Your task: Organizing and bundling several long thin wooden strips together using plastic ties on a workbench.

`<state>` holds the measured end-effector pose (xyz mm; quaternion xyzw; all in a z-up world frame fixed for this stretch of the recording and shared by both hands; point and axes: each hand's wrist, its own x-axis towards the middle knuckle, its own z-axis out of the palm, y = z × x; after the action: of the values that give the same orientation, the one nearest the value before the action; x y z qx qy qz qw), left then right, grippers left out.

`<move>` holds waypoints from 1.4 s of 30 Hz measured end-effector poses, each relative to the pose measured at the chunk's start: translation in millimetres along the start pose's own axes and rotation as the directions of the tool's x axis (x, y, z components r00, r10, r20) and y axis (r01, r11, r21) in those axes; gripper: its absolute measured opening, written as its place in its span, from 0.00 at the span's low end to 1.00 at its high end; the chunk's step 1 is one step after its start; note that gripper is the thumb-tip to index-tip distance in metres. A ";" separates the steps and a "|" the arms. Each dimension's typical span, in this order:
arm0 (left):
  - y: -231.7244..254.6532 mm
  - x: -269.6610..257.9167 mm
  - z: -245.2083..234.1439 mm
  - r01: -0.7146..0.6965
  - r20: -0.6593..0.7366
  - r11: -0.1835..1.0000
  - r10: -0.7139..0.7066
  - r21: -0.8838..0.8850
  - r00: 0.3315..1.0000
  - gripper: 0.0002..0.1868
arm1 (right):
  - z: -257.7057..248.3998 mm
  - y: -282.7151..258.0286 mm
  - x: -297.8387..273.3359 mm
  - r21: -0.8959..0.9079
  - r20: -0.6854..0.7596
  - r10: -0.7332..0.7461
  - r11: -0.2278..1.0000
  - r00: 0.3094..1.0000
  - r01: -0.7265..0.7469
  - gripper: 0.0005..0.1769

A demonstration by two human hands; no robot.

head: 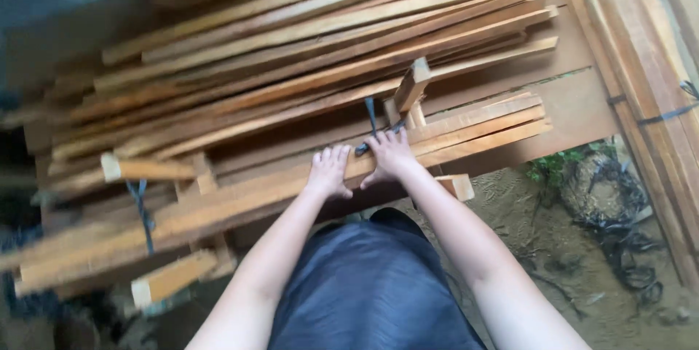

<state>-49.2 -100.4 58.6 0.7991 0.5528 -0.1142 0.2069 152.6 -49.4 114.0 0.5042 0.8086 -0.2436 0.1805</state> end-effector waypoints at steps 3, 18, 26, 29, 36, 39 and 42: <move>3.2 -8.1 -6.8 0.030 -0.036 0.999 -0.031 -0.038 0.999 0.73 | 11.1 1.3 10.8 -0.024 -0.018 -0.027 0.999 0.999 0.027 0.70; 23.9 -31.8 -3.2 0.142 -0.146 0.988 -0.149 -0.053 0.978 0.69 | 21.3 3.9 -8.2 0.130 -0.146 -0.028 0.990 0.989 0.047 0.63; -38.2 -72.7 -36.0 0.296 -0.070 0.928 -0.318 -0.227 0.945 0.63 | -7.4 -74.0 -14.3 -0.006 -0.167 -0.120 0.993 0.979 0.121 0.74; -92.5 -92.5 3.2 0.419 0.091 0.899 -0.410 -0.128 0.908 0.76 | -0.6 -129.2 -7.3 0.007 -0.046 -0.213 0.977 0.976 0.213 0.70; -95.7 -136.1 -11.8 0.400 0.035 0.916 -0.398 -0.046 0.917 0.66 | 42.1 -177.9 35.9 -0.128 -0.079 -0.224 0.969 0.971 0.213 0.72; -103.8 -124.1 9.6 0.385 0.009 0.923 -0.385 0.002 0.923 0.66 | 51.4 -171.4 42.7 -0.100 -0.116 -0.219 0.973 0.969 0.208 0.71; -113.1 -121.4 8.5 0.371 0.022 0.928 -0.371 -0.003 0.928 0.64 | 45.5 -177.0 43.7 -0.105 -0.139 -0.221 0.973 0.965 0.208 0.66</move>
<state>-198.1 -171.5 77.8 0.6782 0.6921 -0.1577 0.1902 -23.8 -109.8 90.8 0.4219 0.8798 -0.1867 0.1145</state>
